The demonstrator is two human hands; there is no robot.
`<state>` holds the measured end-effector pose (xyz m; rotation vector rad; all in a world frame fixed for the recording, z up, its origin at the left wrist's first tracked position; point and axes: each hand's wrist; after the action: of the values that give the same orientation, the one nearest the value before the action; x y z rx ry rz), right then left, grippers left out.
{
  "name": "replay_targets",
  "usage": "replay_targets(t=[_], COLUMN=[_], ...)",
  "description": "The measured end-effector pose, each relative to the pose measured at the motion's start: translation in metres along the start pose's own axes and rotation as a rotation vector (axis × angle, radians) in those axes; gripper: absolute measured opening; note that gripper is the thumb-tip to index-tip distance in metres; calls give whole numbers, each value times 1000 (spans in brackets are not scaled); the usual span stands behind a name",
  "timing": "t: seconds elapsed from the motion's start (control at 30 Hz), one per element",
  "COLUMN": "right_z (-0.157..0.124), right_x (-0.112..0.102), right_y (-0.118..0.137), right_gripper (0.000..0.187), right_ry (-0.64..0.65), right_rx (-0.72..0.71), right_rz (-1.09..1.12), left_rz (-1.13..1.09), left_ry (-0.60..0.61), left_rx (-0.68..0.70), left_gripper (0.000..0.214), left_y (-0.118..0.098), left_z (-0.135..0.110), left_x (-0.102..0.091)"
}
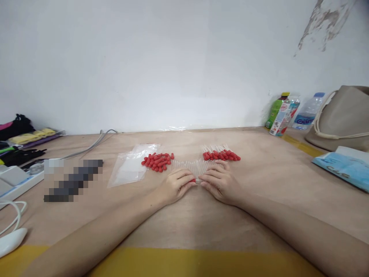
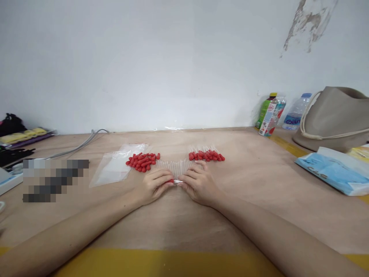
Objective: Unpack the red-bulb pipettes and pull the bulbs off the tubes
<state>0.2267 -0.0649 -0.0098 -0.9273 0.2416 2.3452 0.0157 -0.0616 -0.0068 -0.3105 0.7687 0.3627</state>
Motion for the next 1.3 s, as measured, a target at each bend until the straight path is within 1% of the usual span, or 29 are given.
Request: replay_targets(t=[0.2,0.37,0.53,0.63,0.8,0.97,1.13,1.3], right_z=[-1,1,0,-2,-4,-5,-7,-10], right_x=[2,2,0,0,0,-1,-4,-7], right_y=[0,3,2,1,1,1,0,2], right_gripper=[16,15,14,12,11,11,13,14], right_ry=[-19,-44,-52,-52,-39,-47,-66,-74], right_rx=[-15,-56,-121,-141,-155,-207,-220,-238], right_rz=[14,45,66,63,66,78,66,62], left_rz=[-45,-21,-4,2,7,-43,-73,-57], left_ry=[33,58,151,182,207,233,247,268], left_rx=[-37,-25,-2,11,6,-18,-30,-20], left_gripper=[17,16,16,17,21,24,21,19], left_y=[-7,-11,-13,-12,-13,-16,-17,-19], left_z=[3,5,6,6,6,6,5,4], left_x=[2,1,-2,-3,-4,-8,-11,-12])
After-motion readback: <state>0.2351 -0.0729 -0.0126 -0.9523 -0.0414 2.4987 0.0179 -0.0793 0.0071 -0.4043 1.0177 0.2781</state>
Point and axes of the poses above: each hand's wrist, its own z-axis towards the middle knuckle, its own x-axis out of the palm, y = z × x, and after that the axes turned 3 degrees about -z, right-handed
